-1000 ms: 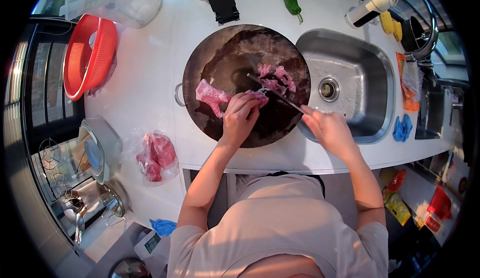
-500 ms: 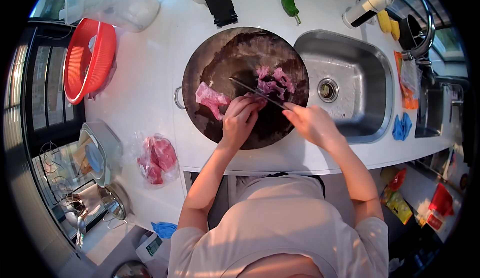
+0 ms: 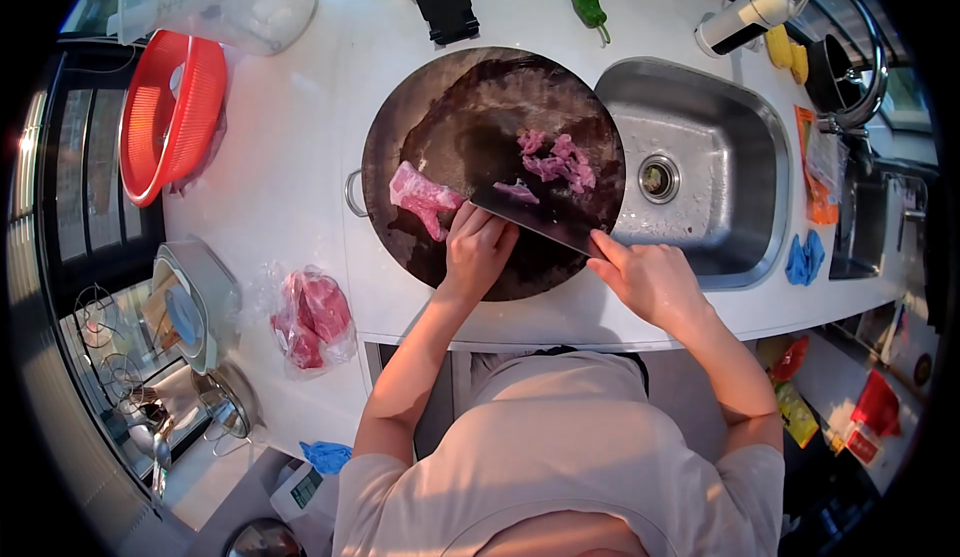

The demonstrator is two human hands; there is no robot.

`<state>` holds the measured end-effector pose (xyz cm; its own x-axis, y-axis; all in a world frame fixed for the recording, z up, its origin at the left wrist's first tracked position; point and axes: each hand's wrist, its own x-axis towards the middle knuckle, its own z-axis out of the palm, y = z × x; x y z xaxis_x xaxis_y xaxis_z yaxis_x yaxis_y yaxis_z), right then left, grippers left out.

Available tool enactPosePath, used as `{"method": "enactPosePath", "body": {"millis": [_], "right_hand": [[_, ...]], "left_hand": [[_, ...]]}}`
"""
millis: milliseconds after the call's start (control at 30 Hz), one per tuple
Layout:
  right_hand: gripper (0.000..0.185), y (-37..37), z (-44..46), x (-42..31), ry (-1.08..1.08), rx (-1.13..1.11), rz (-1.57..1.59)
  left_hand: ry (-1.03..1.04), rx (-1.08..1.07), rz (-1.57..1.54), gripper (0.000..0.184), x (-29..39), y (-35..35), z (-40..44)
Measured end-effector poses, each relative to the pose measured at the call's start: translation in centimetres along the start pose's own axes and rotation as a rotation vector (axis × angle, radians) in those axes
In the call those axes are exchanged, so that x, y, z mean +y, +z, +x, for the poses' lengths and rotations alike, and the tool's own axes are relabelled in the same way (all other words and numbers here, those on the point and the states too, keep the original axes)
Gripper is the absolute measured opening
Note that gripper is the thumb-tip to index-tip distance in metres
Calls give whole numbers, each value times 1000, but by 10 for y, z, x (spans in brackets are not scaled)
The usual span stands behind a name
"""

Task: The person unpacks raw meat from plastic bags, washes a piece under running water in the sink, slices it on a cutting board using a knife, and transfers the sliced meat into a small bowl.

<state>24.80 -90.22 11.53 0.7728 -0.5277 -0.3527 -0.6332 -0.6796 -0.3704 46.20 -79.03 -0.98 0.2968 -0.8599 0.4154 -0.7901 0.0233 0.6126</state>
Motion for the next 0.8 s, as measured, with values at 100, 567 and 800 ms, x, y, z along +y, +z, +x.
{"method": "enactPosePath", "body": {"millis": [100,567,800], "right_hand": [[35,7,23,-9,-55,22,96],[39,17,0,22,-17,45,60],[33,27,77,-33,-64,92,197]], "left_hand": [[-14,-2,-11,22,0,-2,3],[-44,22,-45,20,4,-3,9],[-45,1,-20,21,8,-6,9]]}}
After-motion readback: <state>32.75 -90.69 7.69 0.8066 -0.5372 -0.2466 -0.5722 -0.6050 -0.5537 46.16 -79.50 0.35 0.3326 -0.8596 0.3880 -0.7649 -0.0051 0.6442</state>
